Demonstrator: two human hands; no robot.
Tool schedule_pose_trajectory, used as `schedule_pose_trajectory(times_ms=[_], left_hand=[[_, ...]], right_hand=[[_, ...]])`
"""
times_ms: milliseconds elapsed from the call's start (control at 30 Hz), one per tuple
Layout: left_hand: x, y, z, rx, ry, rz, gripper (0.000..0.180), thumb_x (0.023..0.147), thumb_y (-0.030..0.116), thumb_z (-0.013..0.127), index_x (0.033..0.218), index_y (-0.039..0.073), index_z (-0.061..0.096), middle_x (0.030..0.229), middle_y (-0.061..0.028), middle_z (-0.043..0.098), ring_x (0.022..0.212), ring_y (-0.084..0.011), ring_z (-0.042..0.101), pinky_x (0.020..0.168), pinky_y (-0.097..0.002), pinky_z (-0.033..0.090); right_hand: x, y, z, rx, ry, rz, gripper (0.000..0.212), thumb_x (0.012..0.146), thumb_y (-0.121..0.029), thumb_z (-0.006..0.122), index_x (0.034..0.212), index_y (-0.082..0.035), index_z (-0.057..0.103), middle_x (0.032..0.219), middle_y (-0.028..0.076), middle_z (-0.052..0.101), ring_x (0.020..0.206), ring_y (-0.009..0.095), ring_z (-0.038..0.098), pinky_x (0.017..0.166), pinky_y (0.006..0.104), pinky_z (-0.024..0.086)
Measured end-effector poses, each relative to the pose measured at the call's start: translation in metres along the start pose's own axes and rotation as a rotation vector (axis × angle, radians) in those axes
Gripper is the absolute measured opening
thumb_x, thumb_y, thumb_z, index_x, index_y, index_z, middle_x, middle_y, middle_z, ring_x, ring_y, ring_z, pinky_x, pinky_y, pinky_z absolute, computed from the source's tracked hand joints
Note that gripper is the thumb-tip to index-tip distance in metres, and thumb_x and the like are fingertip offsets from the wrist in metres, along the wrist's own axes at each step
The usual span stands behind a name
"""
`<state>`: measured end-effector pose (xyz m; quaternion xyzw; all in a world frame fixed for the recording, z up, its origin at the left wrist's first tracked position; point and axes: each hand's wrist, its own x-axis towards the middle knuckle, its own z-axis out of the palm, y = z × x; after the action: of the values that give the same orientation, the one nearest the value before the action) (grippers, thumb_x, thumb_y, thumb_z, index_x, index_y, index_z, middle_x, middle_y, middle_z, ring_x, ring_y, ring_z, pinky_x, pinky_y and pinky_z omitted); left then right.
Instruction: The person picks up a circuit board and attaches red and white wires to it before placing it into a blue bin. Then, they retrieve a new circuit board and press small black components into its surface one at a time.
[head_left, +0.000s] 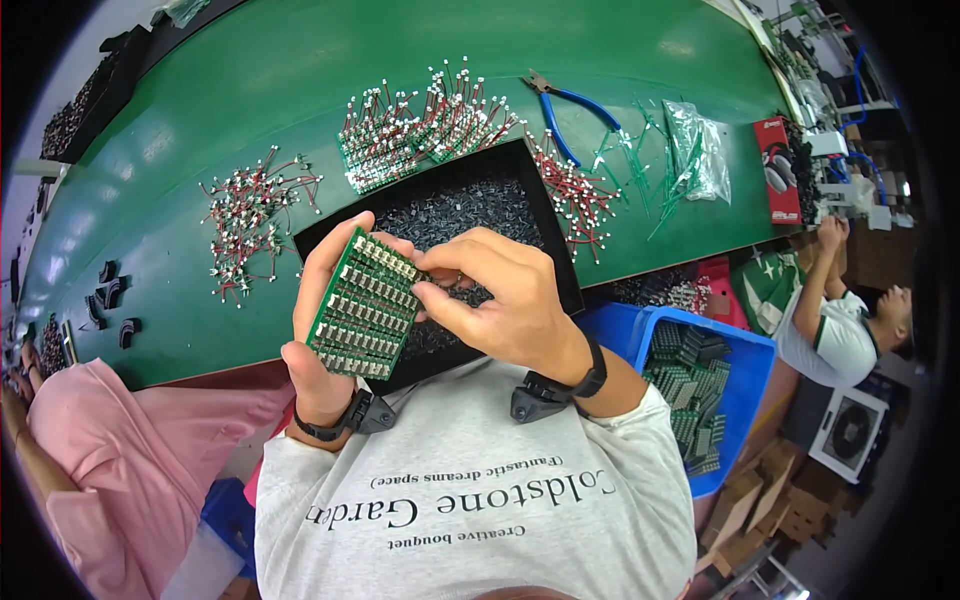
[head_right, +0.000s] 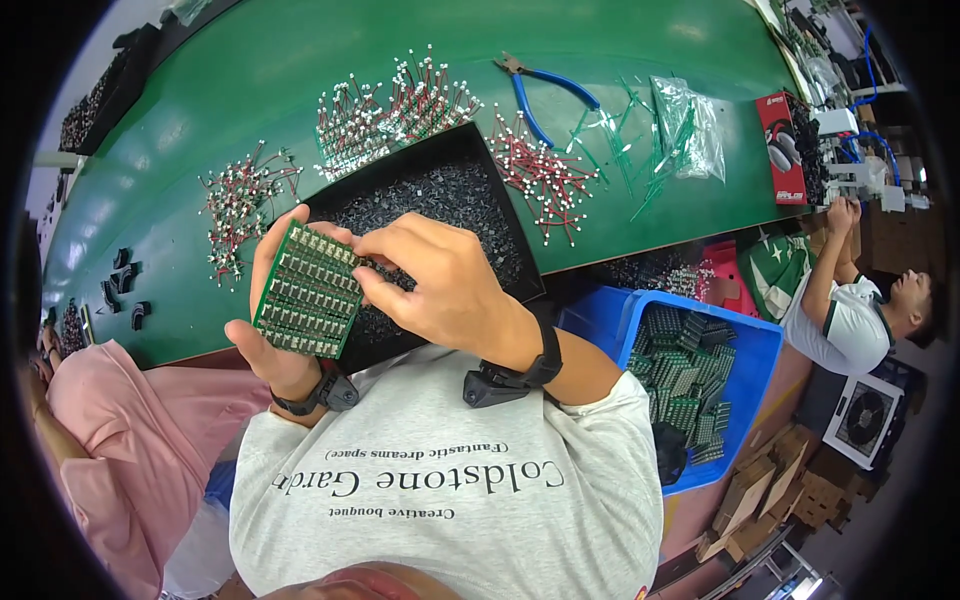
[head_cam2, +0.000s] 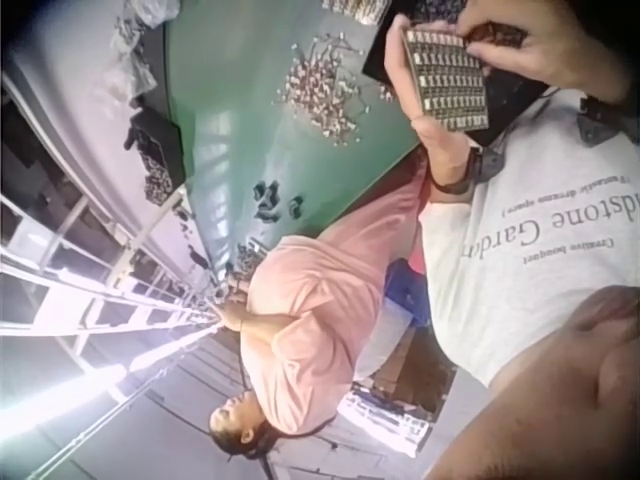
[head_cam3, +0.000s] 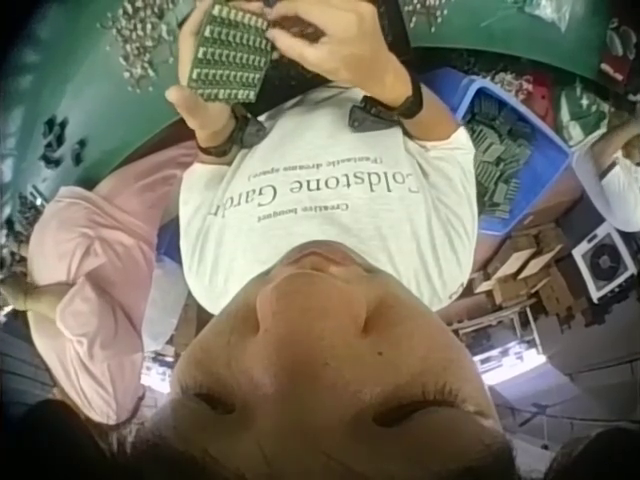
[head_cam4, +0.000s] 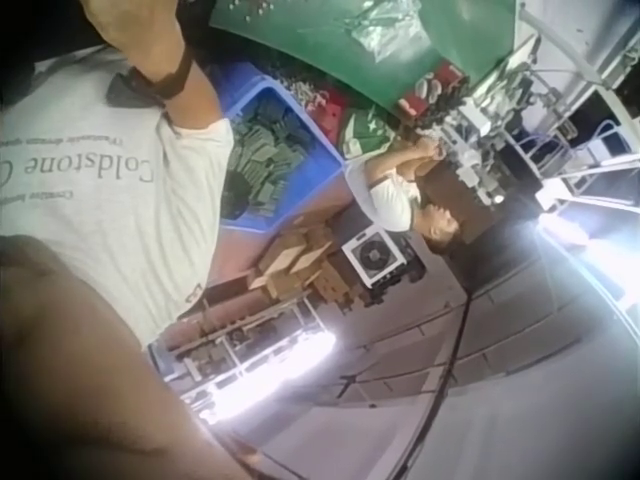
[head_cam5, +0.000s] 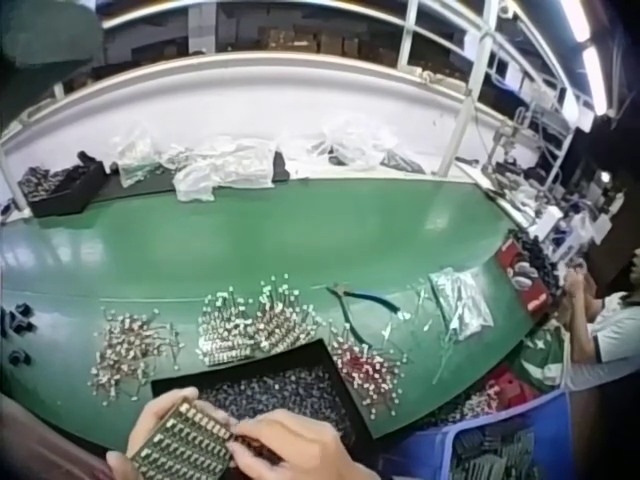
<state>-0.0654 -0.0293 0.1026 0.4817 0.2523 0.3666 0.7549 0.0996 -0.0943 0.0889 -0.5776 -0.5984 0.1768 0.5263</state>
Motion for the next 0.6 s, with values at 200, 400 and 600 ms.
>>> schedule_pose_trajectory(times_ms=[200, 400, 600], left_hand=[[-0.001, -0.003, -0.002, 0.030, -0.011, 0.022, 0.125, 0.073, 0.093, 0.048, 0.150, -0.004, 0.029, 0.130, -0.0208, 0.052, 0.117, -0.0269, 0.058, 0.090, -0.0380, 0.056], [-0.001, -0.005, -0.004, 0.014, -0.008, -0.003, 0.124, 0.074, 0.094, 0.045, 0.149, -0.004, 0.030, 0.127, -0.0208, 0.054, 0.116, -0.0266, 0.059, 0.088, -0.0373, 0.057], [-0.001, -0.006, -0.005, -0.020, 0.034, 0.025, 0.122, 0.077, 0.092, 0.043, 0.148, -0.007, 0.031, 0.124, -0.0240, 0.055, 0.110, -0.0282, 0.062, 0.082, -0.0374, 0.060]], right_hand=[[-0.003, 0.002, 0.004, 0.037, 0.029, -0.042, 0.015, 0.074, 0.004, 0.078, 0.086, 0.001, 0.071, 0.078, 0.010, 0.069, 0.062, 0.014, 0.068, 0.055, 0.0241, 0.054], [-0.003, -0.001, -0.004, 0.069, -0.002, 0.001, 0.016, 0.072, 0.007, 0.073, 0.085, 0.000, 0.069, 0.074, 0.008, 0.068, 0.060, 0.013, 0.067, 0.055, 0.0234, 0.053], [-0.003, 0.005, -0.010, -0.050, 0.012, 0.019, 0.021, 0.071, 0.006, 0.073, 0.091, -0.001, 0.069, 0.086, 0.009, 0.068, 0.066, 0.014, 0.066, 0.058, 0.0245, 0.053]])
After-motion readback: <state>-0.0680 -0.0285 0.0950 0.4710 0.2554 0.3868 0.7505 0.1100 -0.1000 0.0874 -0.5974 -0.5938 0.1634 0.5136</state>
